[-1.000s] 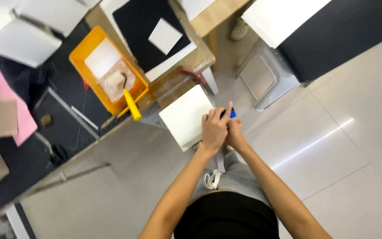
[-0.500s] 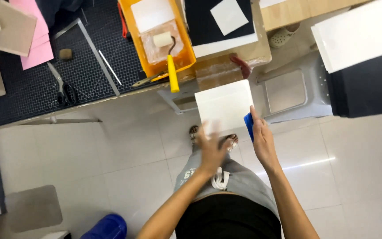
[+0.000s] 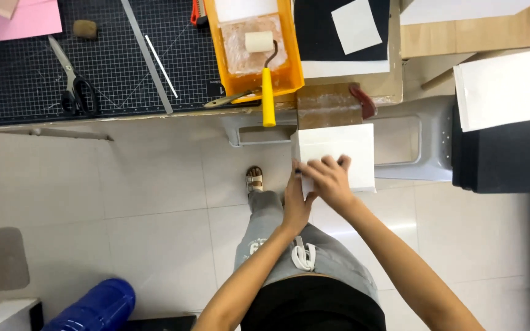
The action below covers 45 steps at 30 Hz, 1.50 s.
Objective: Applying adhesive to paper sheets with a roller and sticking them together
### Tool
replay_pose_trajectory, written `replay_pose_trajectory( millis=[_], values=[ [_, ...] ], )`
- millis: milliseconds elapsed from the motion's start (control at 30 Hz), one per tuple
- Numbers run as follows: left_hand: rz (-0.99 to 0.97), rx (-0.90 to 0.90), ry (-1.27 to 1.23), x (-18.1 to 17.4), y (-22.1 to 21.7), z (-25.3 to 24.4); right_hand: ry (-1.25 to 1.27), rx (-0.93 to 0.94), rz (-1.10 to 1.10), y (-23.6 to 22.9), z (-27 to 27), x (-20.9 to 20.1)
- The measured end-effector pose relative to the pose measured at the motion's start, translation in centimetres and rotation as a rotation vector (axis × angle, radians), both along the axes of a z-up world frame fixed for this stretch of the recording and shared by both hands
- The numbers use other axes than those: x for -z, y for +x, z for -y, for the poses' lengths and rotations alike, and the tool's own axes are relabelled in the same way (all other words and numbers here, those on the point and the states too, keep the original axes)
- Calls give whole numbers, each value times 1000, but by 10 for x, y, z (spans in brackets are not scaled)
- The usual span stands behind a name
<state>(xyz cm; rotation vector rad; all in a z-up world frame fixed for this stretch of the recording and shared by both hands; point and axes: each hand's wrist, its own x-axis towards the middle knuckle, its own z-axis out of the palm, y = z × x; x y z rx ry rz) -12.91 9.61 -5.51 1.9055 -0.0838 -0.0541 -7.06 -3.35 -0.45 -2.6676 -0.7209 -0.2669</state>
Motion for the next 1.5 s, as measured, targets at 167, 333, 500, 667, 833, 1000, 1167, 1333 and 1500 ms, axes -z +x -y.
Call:
replay_pose_trajectory(
  millis=[167, 333, 500, 667, 833, 1000, 1167, 1333, 1500],
  values=[
    [-1, 29, 134, -14, 2, -5, 1, 151, 110, 69, -12, 0],
    [-5, 38, 219, -2, 4, -2, -56, 77, -24, -7, 1, -7],
    [0, 98, 163, -12, 5, -8, -19, 62, 58, 50, -22, -17],
    [7, 136, 307, -6, 2, -10, 154, 455, -106, 34, 19, -59],
    [-47, 187, 225, -10, 1, -14, 187, 822, -171, -46, 5, -26],
    [-36, 230, 192, -18, 9, -21, -64, 630, 28, -67, -32, 4],
    [-35, 274, 214, -21, 12, -23, 77, 1092, 63, -80, 50, 35],
    [-41, 315, 228, -8, 5, -23, -75, 779, 157, -87, -27, 45],
    [-30, 317, 211, -23, 9, -25, -26, 1133, 138, -82, 55, 33]
  ],
)
